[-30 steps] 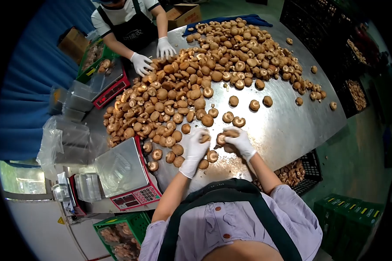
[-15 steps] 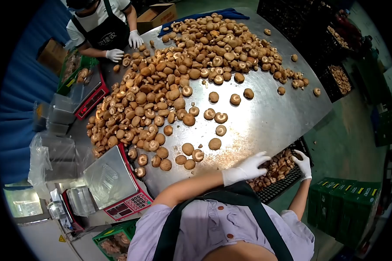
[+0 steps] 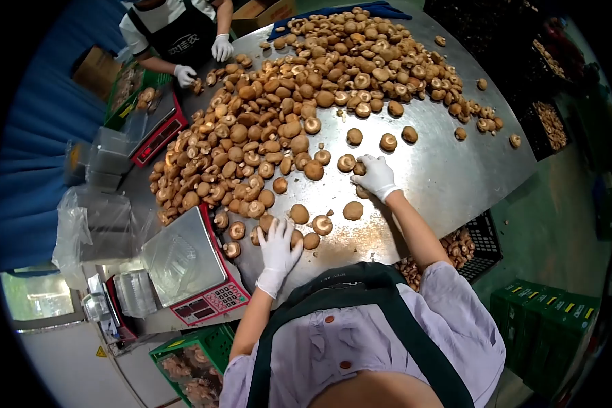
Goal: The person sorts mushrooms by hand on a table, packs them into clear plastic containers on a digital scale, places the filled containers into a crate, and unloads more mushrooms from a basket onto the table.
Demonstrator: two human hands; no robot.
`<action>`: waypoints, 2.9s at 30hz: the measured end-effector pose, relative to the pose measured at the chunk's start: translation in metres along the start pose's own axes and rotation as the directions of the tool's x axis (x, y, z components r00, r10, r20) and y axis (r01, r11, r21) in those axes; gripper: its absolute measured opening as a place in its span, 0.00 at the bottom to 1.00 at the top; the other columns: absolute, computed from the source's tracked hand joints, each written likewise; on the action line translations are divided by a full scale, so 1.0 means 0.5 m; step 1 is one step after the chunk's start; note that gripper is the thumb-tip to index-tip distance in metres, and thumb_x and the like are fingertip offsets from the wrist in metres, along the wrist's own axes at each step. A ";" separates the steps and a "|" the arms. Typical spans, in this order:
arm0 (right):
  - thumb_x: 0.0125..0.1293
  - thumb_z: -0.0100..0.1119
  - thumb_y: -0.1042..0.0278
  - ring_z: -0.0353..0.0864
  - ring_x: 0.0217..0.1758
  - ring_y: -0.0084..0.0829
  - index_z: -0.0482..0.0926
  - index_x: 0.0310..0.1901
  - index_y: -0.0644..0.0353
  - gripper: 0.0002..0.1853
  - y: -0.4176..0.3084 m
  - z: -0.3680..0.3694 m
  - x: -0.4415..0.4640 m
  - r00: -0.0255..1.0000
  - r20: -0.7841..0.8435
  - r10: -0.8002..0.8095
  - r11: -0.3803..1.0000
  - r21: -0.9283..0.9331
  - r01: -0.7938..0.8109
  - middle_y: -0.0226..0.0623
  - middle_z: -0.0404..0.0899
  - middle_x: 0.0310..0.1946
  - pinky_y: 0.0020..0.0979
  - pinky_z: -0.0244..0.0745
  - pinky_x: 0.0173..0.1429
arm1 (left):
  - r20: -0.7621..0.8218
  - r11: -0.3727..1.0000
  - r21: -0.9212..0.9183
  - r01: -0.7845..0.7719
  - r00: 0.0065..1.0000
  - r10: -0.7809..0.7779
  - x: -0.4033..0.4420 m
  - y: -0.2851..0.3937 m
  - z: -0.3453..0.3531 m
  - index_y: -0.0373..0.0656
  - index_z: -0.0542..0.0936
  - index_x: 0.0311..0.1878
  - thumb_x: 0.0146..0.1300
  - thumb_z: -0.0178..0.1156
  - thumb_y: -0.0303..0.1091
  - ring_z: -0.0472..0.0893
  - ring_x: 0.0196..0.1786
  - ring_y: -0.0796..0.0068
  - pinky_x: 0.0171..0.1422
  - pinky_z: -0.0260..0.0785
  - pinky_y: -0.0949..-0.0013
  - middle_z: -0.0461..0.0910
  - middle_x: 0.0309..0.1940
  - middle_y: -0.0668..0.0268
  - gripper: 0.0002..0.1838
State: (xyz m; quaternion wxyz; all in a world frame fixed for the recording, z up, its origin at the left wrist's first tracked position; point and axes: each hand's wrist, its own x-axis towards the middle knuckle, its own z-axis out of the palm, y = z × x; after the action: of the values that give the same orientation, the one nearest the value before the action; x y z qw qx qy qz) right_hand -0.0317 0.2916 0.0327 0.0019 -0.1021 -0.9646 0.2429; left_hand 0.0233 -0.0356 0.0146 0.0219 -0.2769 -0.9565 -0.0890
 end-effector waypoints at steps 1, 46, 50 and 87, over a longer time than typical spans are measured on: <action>0.50 0.66 0.53 0.75 0.46 0.44 0.80 0.43 0.54 0.20 -0.009 0.024 0.013 0.998 -0.070 0.002 1.000 -0.023 -0.003 0.41 0.81 0.40 0.39 0.74 0.53 | -0.019 0.999 -0.052 -0.010 1.000 0.009 -0.021 0.002 -0.004 0.50 0.72 0.62 0.57 0.60 0.46 0.64 0.69 0.56 0.73 0.41 0.37 0.72 0.60 0.60 0.29; 0.59 0.64 0.69 0.79 0.41 0.24 0.76 0.56 0.65 0.23 0.027 -0.134 -0.229 0.818 0.569 0.085 0.193 0.796 -0.574 0.34 0.81 0.41 0.24 0.76 0.48 | -0.352 0.976 -0.220 -0.006 0.933 -0.074 0.103 0.005 -0.034 0.46 0.80 0.46 0.57 0.64 0.37 0.74 0.56 0.62 0.66 0.55 0.55 0.77 0.49 0.61 0.14; 0.54 0.69 0.63 0.79 0.47 0.26 0.79 0.55 0.61 0.26 0.287 -0.214 -0.303 0.877 0.479 0.041 0.667 0.640 -0.380 0.33 0.82 0.46 0.28 0.74 0.55 | -0.164 0.977 -0.102 0.186 0.966 -0.201 0.218 -0.043 -0.008 0.45 0.74 0.56 0.56 0.64 0.40 0.77 0.52 0.58 0.59 0.66 0.55 0.77 0.50 0.59 0.24; 0.57 0.59 0.73 0.79 0.33 0.22 0.82 0.44 0.63 0.13 -0.105 0.019 0.036 0.915 0.402 -0.038 0.702 0.663 -0.262 0.34 0.83 0.32 0.23 0.75 0.41 | 0.027 0.854 -0.050 0.518 0.856 -0.517 0.097 -0.141 -0.001 0.50 0.64 0.69 0.53 0.60 0.47 0.51 0.73 0.39 0.72 0.46 0.38 0.53 0.74 0.56 0.38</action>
State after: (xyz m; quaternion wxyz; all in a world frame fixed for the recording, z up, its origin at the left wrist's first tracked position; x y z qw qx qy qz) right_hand -0.0603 0.2454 0.0479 -0.1643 -0.1035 -0.7707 0.6068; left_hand -0.0553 -0.0688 0.0086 -0.0164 -0.0108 -0.9930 -0.1163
